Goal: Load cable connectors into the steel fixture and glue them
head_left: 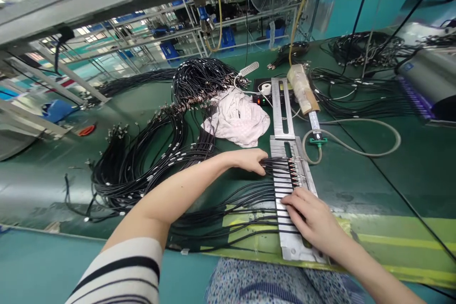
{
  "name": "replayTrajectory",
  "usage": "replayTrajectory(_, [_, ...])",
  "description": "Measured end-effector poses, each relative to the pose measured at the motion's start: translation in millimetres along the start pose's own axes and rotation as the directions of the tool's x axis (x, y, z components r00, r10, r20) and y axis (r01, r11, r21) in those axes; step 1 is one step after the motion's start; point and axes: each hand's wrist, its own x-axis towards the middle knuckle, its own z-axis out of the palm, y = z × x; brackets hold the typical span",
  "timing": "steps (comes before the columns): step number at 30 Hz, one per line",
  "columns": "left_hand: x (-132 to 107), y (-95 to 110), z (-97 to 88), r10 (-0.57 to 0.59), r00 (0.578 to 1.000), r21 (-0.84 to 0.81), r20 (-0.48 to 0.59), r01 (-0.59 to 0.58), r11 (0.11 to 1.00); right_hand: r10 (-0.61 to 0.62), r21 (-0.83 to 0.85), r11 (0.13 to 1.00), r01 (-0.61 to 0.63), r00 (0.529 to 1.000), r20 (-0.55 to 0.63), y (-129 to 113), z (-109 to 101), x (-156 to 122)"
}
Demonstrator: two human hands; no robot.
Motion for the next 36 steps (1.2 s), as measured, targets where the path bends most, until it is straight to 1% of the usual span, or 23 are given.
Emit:
replayTrajectory(2, [0,7,-7.6,0.022,1.0,-0.055,-0.016,-0.023,0.998,-0.007,-0.045,0.999,0.008,1.0,0.024,-1,2,1])
replayTrajectory(4, [2,17,-14.9,0.08,0.995,-0.124,-0.062,-0.088,0.988,-0.013,-0.067,0.998,0.016,0.999,0.042,-2,3,2])
replayTrajectory(7, [5,24,-17.5,0.132,0.986,-0.181,-0.104,-0.149,0.972,-0.008,-0.076,0.997,0.012,0.999,0.042,-3,4,2])
replayTrajectory(9, [5,19,-10.9,0.088,0.992,-0.167,-0.087,-0.102,0.981,-0.001,-0.084,0.996,0.004,0.999,0.04,-3,4,2])
replayTrajectory(12, [-2,2,-1.0,0.006,0.995,-0.155,-0.1,-0.021,0.988,-0.006,-0.093,0.996,0.01,0.999,0.049,-1,5,1])
replayTrajectory(14, [-12,-10,-5.8,-0.042,0.98,-0.171,-0.196,0.009,0.985,-0.017,-0.098,0.995,0.022,0.999,0.049,0,6,-1])
replayTrajectory(15, [-17,-15,-12.6,-0.071,0.957,-0.179,-0.281,0.02,0.984,-0.023,-0.099,0.995,0.028,0.999,0.047,1,6,-1])
replayTrajectory(16, [-23,-18,-21.7,-0.103,0.92,-0.185,-0.377,0.034,0.982,-0.031,-0.096,0.995,0.035,0.999,0.043,3,6,-2])
replayTrajectory(18, [-32,-21,-42.4,-0.158,0.814,-0.181,-0.558,0.066,0.981,-0.055,-0.084,0.995,0.058,0.998,0.033,6,6,-2])
replayTrajectory(20, [-37,-23,-60.5,-0.139,0.736,-0.112,-0.663,0.086,0.99,-0.092,-0.073,0.993,0.093,0.996,0.015,10,6,1])
replayTrajectory(21, [-40,-25,-67.4,-0.079,0.722,-0.02,-0.687,0.09,0.996,-0.114,-0.067,0.991,0.114,0.993,0.004,12,6,4])
replayTrajectory(23, [-47,-29,-77.4,-0.025,0.773,0.149,-0.634,0.154,0.977,-0.158,-0.049,0.986,0.158,0.987,-0.004,17,6,8])
replayTrajectory(24, [-53,-32,-81.2,-0.049,0.805,0.211,-0.591,0.213,0.954,-0.181,-0.036,0.983,0.181,0.984,0.003,21,6,8])
replayTrajectory(25, [-63,-36,-84.7,-0.106,0.823,0.244,-0.559,0.285,0.927,-0.205,-0.024,0.978,0.205,0.979,0.016,25,6,7])
replayTrajectory(26, [-76,-40,-87.7,-0.169,0.815,0.253,-0.554,0.358,0.899,-0.221,-0.023,0.975,0.222,0.975,0.034,29,6,5])
replayTrajectory(27, [-93,-45,-89.9,-0.242,0.782,0.221,-0.574,0.433,0.874,-0.225,-0.034,0.973,0.227,0.972,0.063,34,6,2])
replayTrajectory(29, [-135,-59,-89.6,-0.397,0.672,0.072,-0.625,0.556,0.828,-0.211,-0.081,0.972,0.221,0.97,0.121,42,5,-3])
replayTrajectory(30, [-159,-67,-85.7,-0.524,0.587,-0.062,-0.617,0.628,0.776,-0.203,-0.103,0.97,0.219,0.968,0.147,43,4,-3])
replayTrajectory(31, [-183,-75,-78.5,-0.616,0.518,-0.146,-0.593,0.684,0.715,-0.21,-0.115,0.966,0.231,0.963,0.169,41,2,0])
replayTrajectory(33, [-227,-91,-54.2,-0.745,0.408,-0.264,-0.527,0.755,0.6,-0.284,-0.091,0.948,0.305,0.941,0.185,26,-1,17])
replayTrajectory(34, [-245,-98,-37.9,-0.799,0.366,-0.324,-0.477,0.772,0.547,-0.339,-0.068,0.932,0.357,0.921,0.19,12,-1,31])
replayTrajectory(35, [-259,-103,-19.9,-0.845,0.338,-0.388,-0.415,0.774,0.5,-0.4,-0.033,0.911,0.412,0.899,0.179,-5,0,47])
replayTrajectory(36, [-269,-108,-1.1,-0.88,0.324,-0.453,-0.347,0.764,0.46,-0.442,-0.011,0.891,0.454,0.874,0.201,-26,3,66])
